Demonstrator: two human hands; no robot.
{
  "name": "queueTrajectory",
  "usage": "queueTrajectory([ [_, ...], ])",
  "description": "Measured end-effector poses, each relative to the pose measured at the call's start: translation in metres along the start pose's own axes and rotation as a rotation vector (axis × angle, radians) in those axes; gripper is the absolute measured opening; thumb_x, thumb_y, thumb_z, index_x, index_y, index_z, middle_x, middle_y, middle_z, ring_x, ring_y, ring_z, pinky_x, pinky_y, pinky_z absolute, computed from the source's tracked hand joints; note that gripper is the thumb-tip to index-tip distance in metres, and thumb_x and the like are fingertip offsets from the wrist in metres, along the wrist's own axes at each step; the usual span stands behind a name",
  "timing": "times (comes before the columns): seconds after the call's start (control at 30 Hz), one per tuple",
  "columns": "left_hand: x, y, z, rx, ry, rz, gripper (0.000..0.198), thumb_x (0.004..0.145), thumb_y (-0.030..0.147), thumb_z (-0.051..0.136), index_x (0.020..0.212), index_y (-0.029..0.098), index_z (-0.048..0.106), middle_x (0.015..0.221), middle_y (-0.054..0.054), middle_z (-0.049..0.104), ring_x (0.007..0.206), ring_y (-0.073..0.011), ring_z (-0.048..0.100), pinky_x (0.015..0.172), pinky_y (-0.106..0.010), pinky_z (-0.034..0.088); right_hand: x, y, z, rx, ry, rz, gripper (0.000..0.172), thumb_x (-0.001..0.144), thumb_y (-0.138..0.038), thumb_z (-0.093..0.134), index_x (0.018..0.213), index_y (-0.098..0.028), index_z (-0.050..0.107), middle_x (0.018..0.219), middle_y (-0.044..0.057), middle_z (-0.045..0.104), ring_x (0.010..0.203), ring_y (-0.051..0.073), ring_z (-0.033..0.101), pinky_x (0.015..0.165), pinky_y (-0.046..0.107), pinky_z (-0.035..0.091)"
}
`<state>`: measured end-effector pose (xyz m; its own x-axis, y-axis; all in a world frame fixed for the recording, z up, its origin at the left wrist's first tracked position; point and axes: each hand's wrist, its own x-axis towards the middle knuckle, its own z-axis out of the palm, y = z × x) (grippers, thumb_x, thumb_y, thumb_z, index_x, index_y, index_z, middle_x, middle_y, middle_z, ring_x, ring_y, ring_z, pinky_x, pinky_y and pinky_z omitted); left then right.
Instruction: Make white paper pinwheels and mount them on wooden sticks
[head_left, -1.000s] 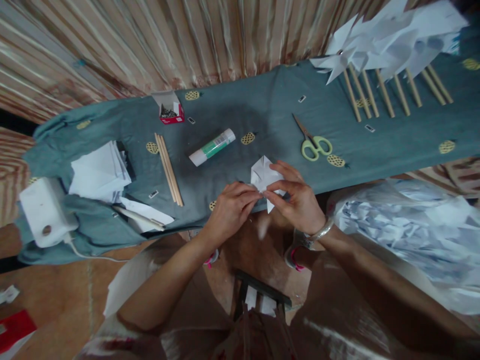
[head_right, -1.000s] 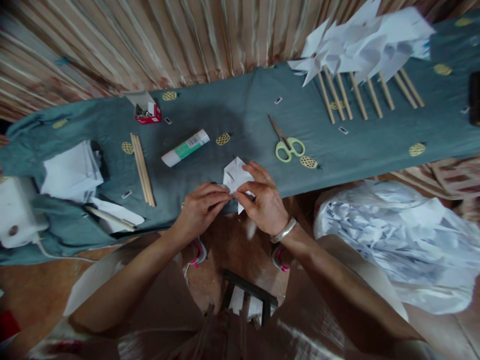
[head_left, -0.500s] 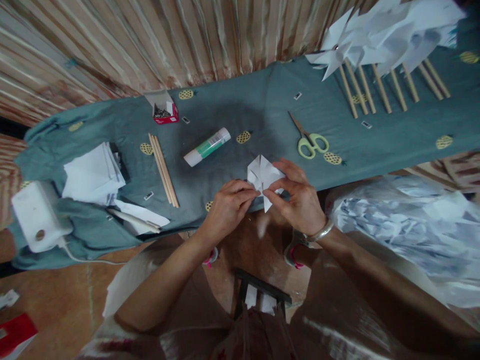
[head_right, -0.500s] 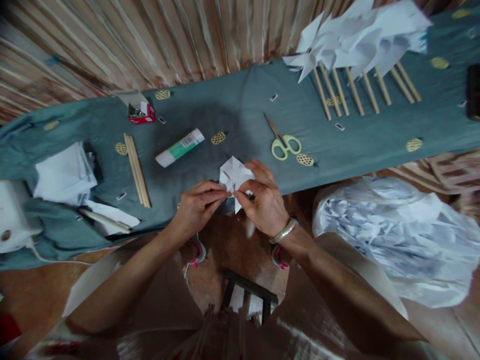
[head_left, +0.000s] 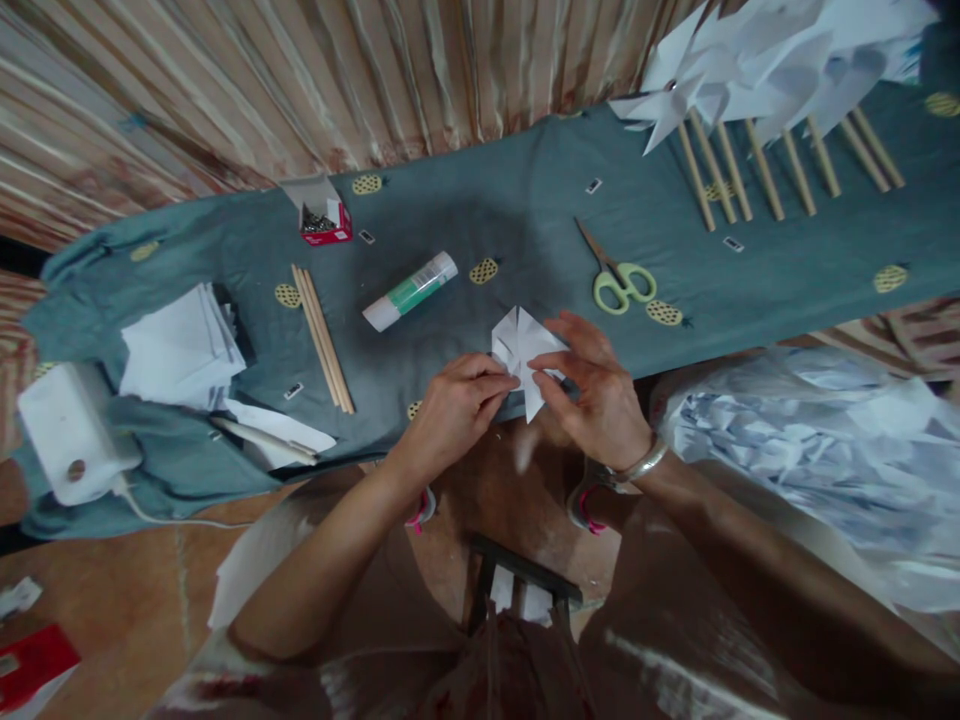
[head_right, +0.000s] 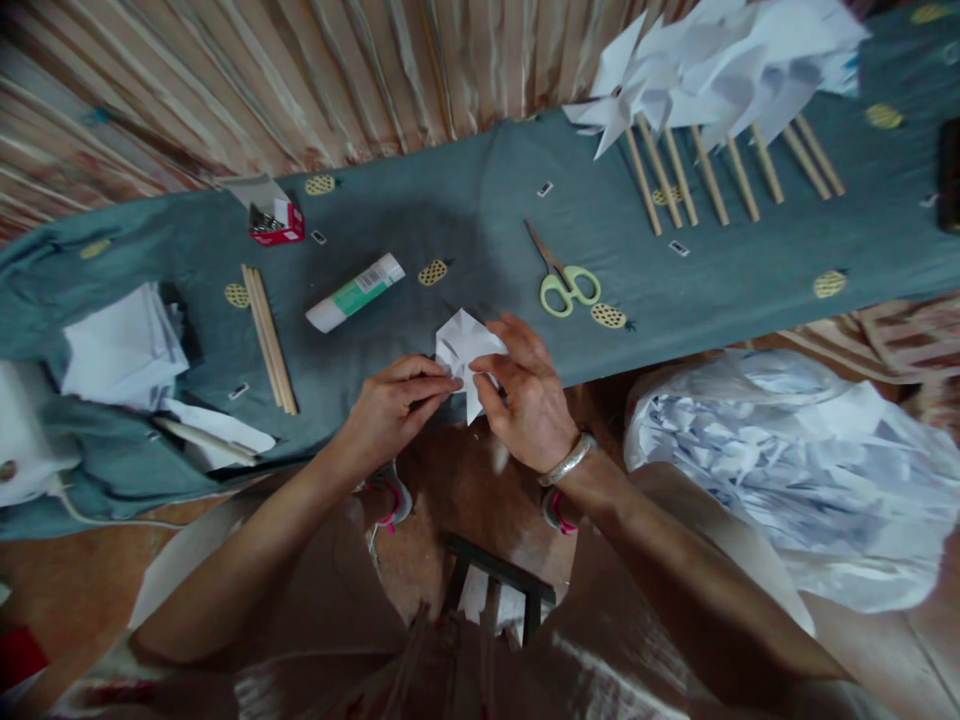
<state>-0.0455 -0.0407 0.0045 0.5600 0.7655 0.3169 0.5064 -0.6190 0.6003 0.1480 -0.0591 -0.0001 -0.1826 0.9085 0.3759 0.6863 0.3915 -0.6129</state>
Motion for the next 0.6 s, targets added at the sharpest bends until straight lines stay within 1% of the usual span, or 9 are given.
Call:
queueTrajectory([
  [0.13, -0.0007, -0.0006, 0.0001, -0.008, -0.011, -0.005, 0.018, 0.089, 0.010, 0.056, 0.097, 0.015, 0.072, 0.091, -0.006, 0.068, 0.085, -0.0149, 0.064, 0.074, -0.026, 0.053, -0.0006, 0.0005, 0.0006, 0.000, 0.001, -0.005, 0.019, 0.088, -0.019, 0.053, 0.093, -0.022, 0.070, 0.131, 0.009, 0.061, 0.135, 0.030, 0.046, 0.109, 0.053, 0.043],
  [0.33, -0.0010, -0.0002, 0.0007, -0.035, -0.003, 0.005, 0.018, 0.088, 0.009, 0.057, 0.096, 0.014, 0.072, 0.090, -0.006, 0.068, 0.085, -0.0152, 0.064, 0.075, -0.026, 0.053, -0.0003, -0.0009, 0.0002, -0.005, 0.000, -0.022, 0.021, 0.089, -0.018, 0.051, 0.095, -0.020, 0.071, 0.131, 0.011, 0.061, 0.134, 0.031, 0.046, 0.109, 0.053, 0.043],
  [0.6, -0.0009, -0.0003, 0.0036, -0.090, 0.029, -0.047, 0.017, 0.089, 0.012, 0.057, 0.097, 0.016, 0.072, 0.091, -0.005, 0.068, 0.087, -0.0148, 0.063, 0.078, -0.028, 0.053, -0.0007, 0.0027, 0.0009, 0.002, 0.001, -0.016, 0.023, 0.090, -0.017, 0.049, 0.094, -0.016, 0.071, 0.128, 0.014, 0.062, 0.132, 0.031, 0.048, 0.107, 0.056, 0.043],
])
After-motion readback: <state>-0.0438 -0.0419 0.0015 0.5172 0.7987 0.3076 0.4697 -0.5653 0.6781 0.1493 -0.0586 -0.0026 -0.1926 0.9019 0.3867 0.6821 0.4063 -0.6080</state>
